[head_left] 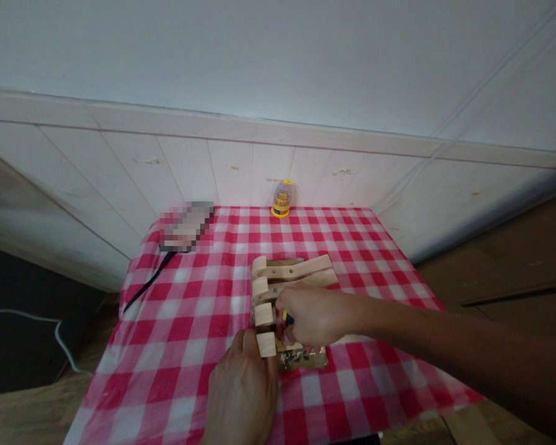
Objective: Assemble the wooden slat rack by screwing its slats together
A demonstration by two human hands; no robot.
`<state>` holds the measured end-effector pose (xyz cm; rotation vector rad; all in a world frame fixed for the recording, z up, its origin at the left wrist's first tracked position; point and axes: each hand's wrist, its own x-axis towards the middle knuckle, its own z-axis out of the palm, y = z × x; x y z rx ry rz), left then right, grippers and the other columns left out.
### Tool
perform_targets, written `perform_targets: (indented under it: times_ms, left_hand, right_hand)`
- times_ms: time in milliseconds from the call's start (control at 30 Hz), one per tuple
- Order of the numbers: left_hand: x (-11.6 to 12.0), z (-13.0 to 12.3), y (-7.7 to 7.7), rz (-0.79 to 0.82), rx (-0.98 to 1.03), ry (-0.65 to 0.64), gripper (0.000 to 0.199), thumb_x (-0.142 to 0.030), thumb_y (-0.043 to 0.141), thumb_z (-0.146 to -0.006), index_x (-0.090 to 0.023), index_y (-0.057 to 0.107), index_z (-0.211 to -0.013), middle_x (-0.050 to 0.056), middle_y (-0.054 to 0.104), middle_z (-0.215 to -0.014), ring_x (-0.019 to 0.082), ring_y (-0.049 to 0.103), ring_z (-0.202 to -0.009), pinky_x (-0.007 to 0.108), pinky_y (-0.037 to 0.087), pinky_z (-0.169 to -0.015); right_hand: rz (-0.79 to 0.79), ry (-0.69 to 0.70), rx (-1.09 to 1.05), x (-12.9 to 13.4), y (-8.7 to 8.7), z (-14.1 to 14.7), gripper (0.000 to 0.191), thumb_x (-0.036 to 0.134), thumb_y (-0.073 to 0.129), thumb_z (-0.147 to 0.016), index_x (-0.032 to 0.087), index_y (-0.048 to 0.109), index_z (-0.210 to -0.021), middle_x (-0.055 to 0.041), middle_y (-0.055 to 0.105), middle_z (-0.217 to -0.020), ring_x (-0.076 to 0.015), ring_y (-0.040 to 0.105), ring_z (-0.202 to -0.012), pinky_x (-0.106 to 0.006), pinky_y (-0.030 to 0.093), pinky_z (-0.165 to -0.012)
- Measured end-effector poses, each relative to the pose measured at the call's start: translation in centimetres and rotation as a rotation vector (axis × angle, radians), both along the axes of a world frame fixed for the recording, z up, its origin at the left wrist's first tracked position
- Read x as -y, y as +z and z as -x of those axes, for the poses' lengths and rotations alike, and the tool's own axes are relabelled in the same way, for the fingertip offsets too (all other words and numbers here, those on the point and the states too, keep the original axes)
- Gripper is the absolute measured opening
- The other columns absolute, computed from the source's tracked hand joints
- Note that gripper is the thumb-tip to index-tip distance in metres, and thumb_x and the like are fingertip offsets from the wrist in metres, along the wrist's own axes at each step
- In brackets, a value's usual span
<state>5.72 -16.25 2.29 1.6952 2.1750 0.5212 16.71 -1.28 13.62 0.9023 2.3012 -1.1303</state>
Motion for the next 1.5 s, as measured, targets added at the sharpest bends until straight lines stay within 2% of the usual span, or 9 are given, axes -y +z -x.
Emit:
perform_targets:
  times_ms: [267, 400, 467, 567, 633, 733, 933, 1033, 1500]
  left_hand:
    - [0.1, 0.1, 0.5, 0.017, 0.022, 0.006, 0.03, -0.021, 0.038, -0.107, -0.017, 0.067, -0.108, 0.01, 0.076, -0.095, 0.023, 0.074, -0.074, 0.031, 0.049, -0.062]
    - [-0.1, 0.1, 1.2, 0.068, 0.036, 0.009, 0.029, -0.02, 0.037, -0.106, -0.017, 0.066, -0.1, 0.011, 0.076, -0.093, 0.024, 0.075, -0.075, 0.032, 0.052, -0.063]
    - [-0.2, 0.1, 1.4, 0.086, 0.039, 0.009, 0.031, -0.021, 0.036, -0.106, -0.017, 0.065, -0.098, 0.011, 0.076, -0.093, 0.024, 0.076, -0.076, 0.032, 0.053, -0.063]
    - [-0.1, 0.0, 1.5, 0.051, 0.025, 0.027, 0.035, -0.024, 0.032, -0.108, -0.017, 0.064, -0.098, 0.011, 0.076, -0.094, 0.025, 0.077, -0.079, 0.033, 0.053, -0.065]
    - [-0.1, 0.0, 1.4, 0.027, 0.011, 0.029, 0.036, -0.026, 0.031, -0.109, -0.018, 0.064, -0.099, 0.011, 0.077, -0.095, 0.025, 0.077, -0.079, 0.033, 0.053, -0.065]
    - [-0.1, 0.1, 1.2, -0.005, -0.002, 0.023, 0.035, -0.026, 0.032, -0.109, -0.018, 0.065, -0.099, 0.011, 0.077, -0.094, 0.024, 0.076, -0.077, 0.033, 0.052, -0.064]
    - [-0.3, 0.2, 1.5, -0.003, -0.005, -0.011, 0.03, -0.023, 0.037, -0.108, -0.016, 0.065, -0.101, 0.011, 0.077, -0.094, 0.023, 0.075, -0.074, 0.031, 0.051, -0.063]
    - [-0.4, 0.1, 1.9, 0.036, -0.033, 0.012, 0.029, -0.02, 0.038, -0.107, -0.015, 0.066, -0.102, 0.012, 0.077, -0.096, 0.023, 0.076, -0.075, 0.031, 0.051, -0.064]
    - [-0.8, 0.2, 3.1, 0.137, 0.058, 0.012, 0.029, -0.023, 0.042, -0.106, -0.013, 0.068, -0.112, 0.014, 0.077, -0.105, 0.025, 0.078, -0.091, 0.031, 0.053, -0.072]
  right_hand:
    - [0.023, 0.028, -0.001, -0.3, 0.8, 0.1, 0.011, 0.013, 0.077, -0.083, 0.014, 0.08, -0.094, -0.0036, 0.077, -0.081, -0.015, 0.068, -0.067, -0.023, 0.043, -0.057]
    - [-0.162, -0.087, -0.174, -0.8, 3.9, -0.9, 0.01, 0.017, 0.075, -0.09, 0.015, 0.08, -0.098, -0.0056, 0.078, -0.09, -0.0166, 0.069, -0.078, -0.024, 0.045, -0.065]
    - [-0.219, -0.201, -0.257, -0.6, 5.8, -1.9, 0.012, 0.021, 0.07, -0.094, 0.015, 0.077, -0.101, -0.0038, 0.075, -0.084, -0.0146, 0.065, -0.07, -0.024, 0.044, -0.06]
    - [-0.159, -0.332, -0.402, 0.3, 7.9, -4.0, 0.022, 0.015, 0.062, -0.093, 0.02, 0.072, -0.112, 0.0003, 0.072, -0.08, -0.0138, 0.064, -0.065, -0.022, 0.046, -0.054]
    - [-0.099, -0.395, -0.596, 1.4, 8.3, -5.3, 0.025, 0.015, 0.058, -0.094, 0.025, 0.07, -0.114, -0.0008, 0.074, -0.091, -0.016, 0.07, -0.075, -0.024, 0.054, -0.059]
    - [-0.146, -0.524, -0.872, 3.4, 7.1, -6.3, 0.025, 0.022, 0.06, -0.098, 0.03, 0.065, -0.121, -0.0027, 0.076, -0.101, -0.0199, 0.077, -0.089, -0.03, 0.063, -0.071]
    - [-0.323, -0.519, -0.941, 5.8, 1.6, -5.2, 0.022, 0.016, 0.061, -0.098, 0.026, 0.065, -0.117, -0.0074, 0.077, -0.119, -0.0227, 0.075, -0.114, -0.034, 0.063, -0.087]
    - [-0.309, -0.521, -0.987, 6.1, -0.3, -4.7, 0.017, 0.019, 0.062, -0.099, 0.025, 0.066, -0.115, -0.0076, 0.078, -0.115, -0.022, 0.076, -0.108, -0.036, 0.063, -0.088]
    - [-0.377, -0.429, -0.988, 6.0, -0.8, -3.8, 0.016, 0.02, 0.061, -0.101, 0.024, 0.066, -0.116, -0.0084, 0.078, -0.112, -0.0219, 0.078, -0.108, -0.037, 0.063, -0.09]
